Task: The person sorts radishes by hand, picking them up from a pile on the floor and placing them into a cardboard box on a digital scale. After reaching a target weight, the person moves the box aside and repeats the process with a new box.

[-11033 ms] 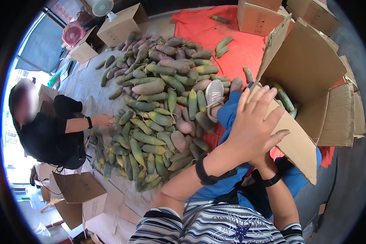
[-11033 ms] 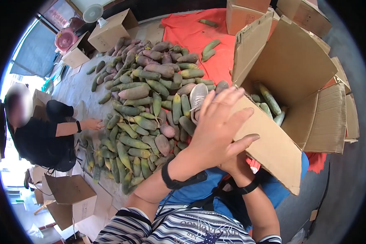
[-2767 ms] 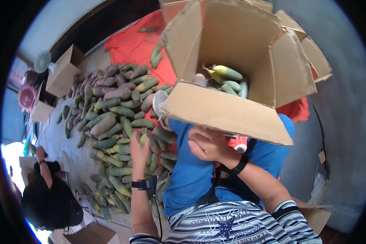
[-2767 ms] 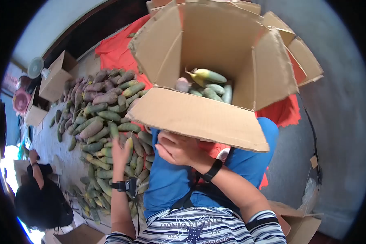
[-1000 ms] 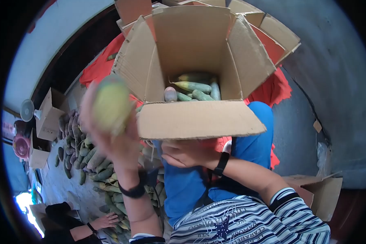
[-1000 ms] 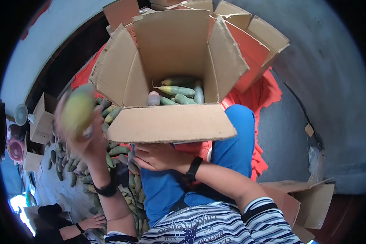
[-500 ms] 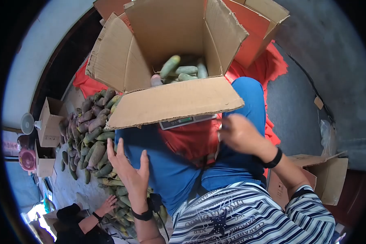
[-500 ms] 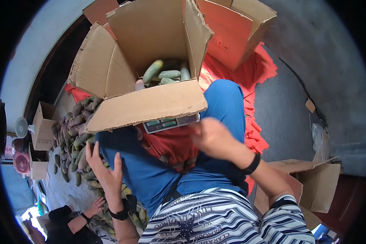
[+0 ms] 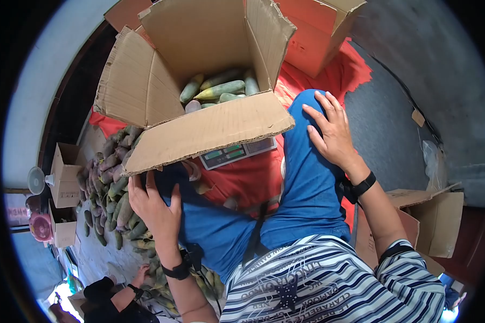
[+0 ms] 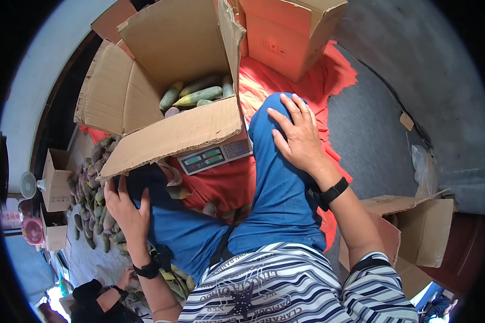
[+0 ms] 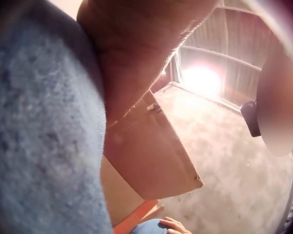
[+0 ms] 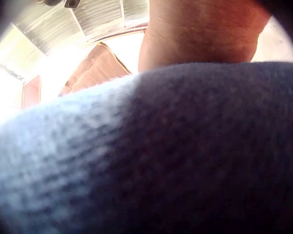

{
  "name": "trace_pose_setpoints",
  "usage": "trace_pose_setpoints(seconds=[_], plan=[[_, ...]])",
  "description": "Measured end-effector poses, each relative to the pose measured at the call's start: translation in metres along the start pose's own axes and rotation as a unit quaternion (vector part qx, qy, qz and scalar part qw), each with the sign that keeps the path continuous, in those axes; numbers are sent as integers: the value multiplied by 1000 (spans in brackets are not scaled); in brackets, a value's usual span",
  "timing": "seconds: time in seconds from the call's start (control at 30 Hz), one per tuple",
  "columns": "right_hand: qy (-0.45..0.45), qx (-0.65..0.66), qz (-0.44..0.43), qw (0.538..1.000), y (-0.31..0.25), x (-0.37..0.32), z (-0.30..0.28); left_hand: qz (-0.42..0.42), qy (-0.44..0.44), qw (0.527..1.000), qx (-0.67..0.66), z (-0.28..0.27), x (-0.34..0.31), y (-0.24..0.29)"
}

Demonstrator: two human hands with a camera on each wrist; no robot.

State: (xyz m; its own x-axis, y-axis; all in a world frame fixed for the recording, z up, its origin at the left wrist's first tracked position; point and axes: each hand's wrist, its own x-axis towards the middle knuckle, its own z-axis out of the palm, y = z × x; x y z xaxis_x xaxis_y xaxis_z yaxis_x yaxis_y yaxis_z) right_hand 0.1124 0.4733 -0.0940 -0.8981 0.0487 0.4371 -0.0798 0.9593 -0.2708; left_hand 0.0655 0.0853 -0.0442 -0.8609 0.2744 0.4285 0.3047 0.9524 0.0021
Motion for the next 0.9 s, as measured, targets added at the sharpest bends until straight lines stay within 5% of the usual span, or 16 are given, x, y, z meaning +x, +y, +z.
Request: trace_pose_setpoints(seconds=[0.43, 0.63, 0.9], plan=[[-25, -13, -77, 997, 25, 39, 5, -15, 0, 1000, 14, 2, 1, 2], [-172, -35, -63, 982, 35, 71, 14, -17, 5, 1000, 12, 2, -3, 1], [-141, -31, -115, 983, 32, 71, 16, -15, 7, 1000, -1, 3, -7, -2]])
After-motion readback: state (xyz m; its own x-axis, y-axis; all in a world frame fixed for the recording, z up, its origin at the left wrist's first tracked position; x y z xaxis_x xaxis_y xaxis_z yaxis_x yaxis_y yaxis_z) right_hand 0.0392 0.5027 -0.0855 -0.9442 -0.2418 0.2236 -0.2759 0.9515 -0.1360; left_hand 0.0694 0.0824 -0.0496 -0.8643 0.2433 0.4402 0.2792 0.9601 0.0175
